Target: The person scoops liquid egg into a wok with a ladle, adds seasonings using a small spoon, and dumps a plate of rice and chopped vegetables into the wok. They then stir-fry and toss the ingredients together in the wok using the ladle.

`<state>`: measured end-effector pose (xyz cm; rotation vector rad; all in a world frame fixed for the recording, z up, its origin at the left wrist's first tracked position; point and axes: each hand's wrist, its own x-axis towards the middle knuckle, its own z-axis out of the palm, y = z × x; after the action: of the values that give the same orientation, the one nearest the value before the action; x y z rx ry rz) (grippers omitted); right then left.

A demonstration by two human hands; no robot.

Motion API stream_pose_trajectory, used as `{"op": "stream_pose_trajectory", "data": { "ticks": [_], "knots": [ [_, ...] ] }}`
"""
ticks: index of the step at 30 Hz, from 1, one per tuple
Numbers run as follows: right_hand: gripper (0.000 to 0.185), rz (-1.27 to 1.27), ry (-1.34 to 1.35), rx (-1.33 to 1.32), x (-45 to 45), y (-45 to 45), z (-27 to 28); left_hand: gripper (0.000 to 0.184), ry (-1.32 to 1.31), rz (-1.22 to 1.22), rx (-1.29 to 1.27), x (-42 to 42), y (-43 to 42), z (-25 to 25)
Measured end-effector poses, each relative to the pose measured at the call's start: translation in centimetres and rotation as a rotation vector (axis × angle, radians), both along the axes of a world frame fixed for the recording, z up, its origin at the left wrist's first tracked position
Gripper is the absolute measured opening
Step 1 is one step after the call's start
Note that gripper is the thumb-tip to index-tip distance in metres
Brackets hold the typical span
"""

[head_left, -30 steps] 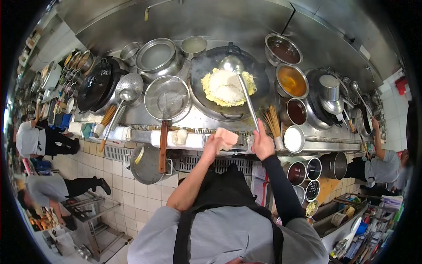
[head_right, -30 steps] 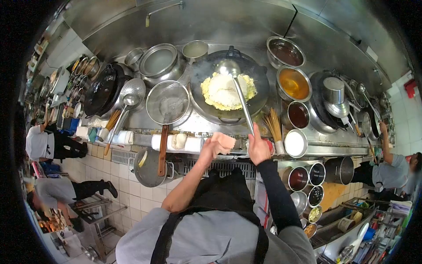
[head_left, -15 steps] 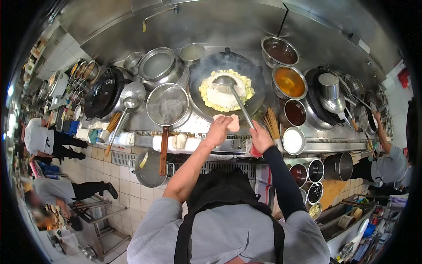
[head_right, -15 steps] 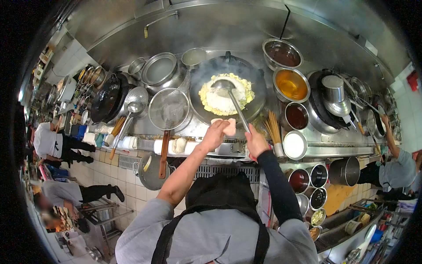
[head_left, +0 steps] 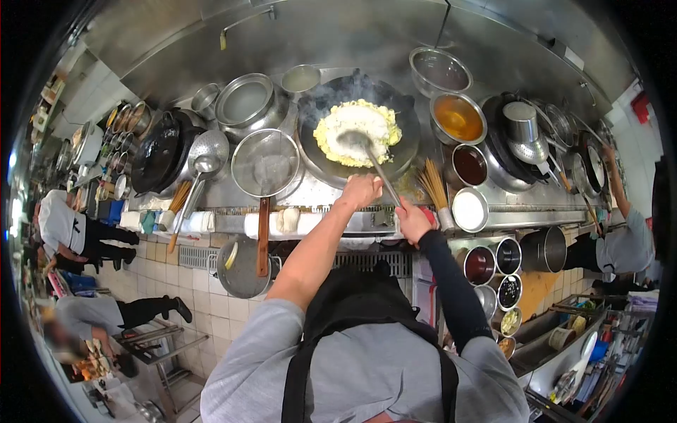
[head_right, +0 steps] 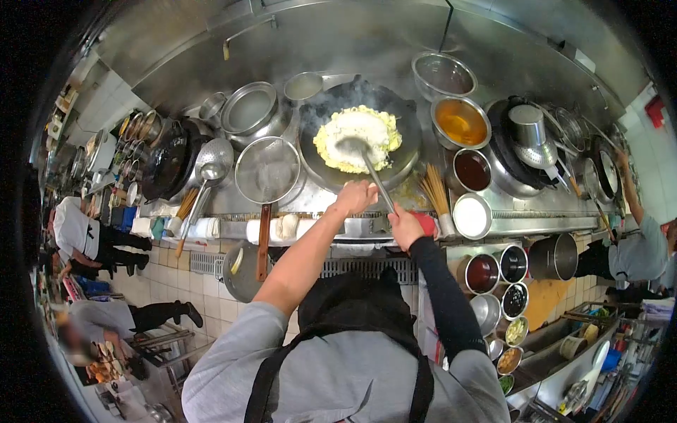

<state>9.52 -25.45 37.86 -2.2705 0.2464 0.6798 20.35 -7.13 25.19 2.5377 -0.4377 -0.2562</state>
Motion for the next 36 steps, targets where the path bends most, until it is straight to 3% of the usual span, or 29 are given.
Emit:
{"op": "stream_pose_trajectory", "data": {
  "ticks": [1,2,3,6,8,10,12,14,16,18,20,22,23,24,27,30,32,35,36],
  "knots": [
    [0.057,-0.028,0.092,0.099,0.4,-0.8,-0.1,0.048,-0.043,0.052,-0.032,-1.1,-0.1,0.4],
    [0.057,0.115,-0.261,0.130,0.0,-2.6,-1.7,0.047,-0.096,0.106,-0.066,-1.6,0.0,1.1],
    [0.058,0.170,-0.349,0.174,-0.8,-3.2,-0.4,0.043,-0.132,0.138,-0.095,-2.4,0.4,1.7],
    [0.060,0.122,-0.095,0.276,-5.4,-3.6,9.2,0.046,-0.130,0.130,-0.169,-5.6,2.4,8.2],
    [0.060,0.076,0.078,0.245,-6.0,-3.2,12.5,0.045,-0.123,0.112,-0.169,-5.8,3.0,9.0],
    [0.053,0.091,0.141,0.304,-4.9,-3.0,10.0,0.043,-0.077,0.090,-0.119,-5.6,2.6,6.7],
    [0.042,0.047,0.130,0.274,-3.0,-2.5,5.6,0.041,-0.094,0.029,-0.005,-6.9,2.0,0.5],
    [0.049,0.172,-0.422,0.244,-1.5,-4.5,-7.4,0.040,-0.238,-0.048,-0.045,-10.7,2.1,-4.6],
    [0.057,0.159,-0.542,-0.248,-4.2,-0.2,-2.7,0.039,-0.092,-0.087,-0.033,-14.8,2.8,-3.2],
    [0.062,0.116,-0.579,-0.094,-6.5,0.0,-2.3,0.039,-0.094,-0.104,-0.078,-16.5,3.8,-0.3],
    [0.061,0.142,-0.678,0.161,-8.8,-1.2,0.0,0.040,-0.210,-0.047,-0.066,-14.4,4.1,5.8],
    [0.059,0.121,-0.461,0.257,-10.5,-1.5,6.3,0.040,-0.156,0.003,-0.081,-10.7,4.5,7.8],
    [0.057,0.003,-0.128,0.193,-10.3,-1.1,9.6,0.040,-0.179,0.001,-0.094,-9.9,4.4,7.0],
    [0.057,0.056,-0.259,0.169,-9.8,-1.3,9.6,0.040,-0.201,-0.004,-0.103,-8.8,4.5,5.3],
    [0.058,0.215,-0.677,0.066,-6.9,-1.8,7.7,0.040,-0.235,0.011,-0.095,-6.0,4.5,2.0],
    [0.057,-0.197,-0.263,0.241,-2.7,2.8,5.2,0.035,-0.256,0.027,-0.120,-3.9,4.5,-0.2],
    [0.058,0.015,-0.525,-0.200,-0.1,4.2,-4.0,0.035,-0.195,0.017,-0.114,-2.1,4.8,-1.2],
    [0.060,0.194,-0.668,-0.146,2.4,1.1,-11.6,0.034,-0.130,-0.009,-0.118,-0.3,4.8,-1.2],
    [0.061,0.157,-0.605,-0.148,1.6,1.3,-9.2,0.034,-0.108,-0.008,-0.123,0.1,4.9,-0.7]
  ]
}}
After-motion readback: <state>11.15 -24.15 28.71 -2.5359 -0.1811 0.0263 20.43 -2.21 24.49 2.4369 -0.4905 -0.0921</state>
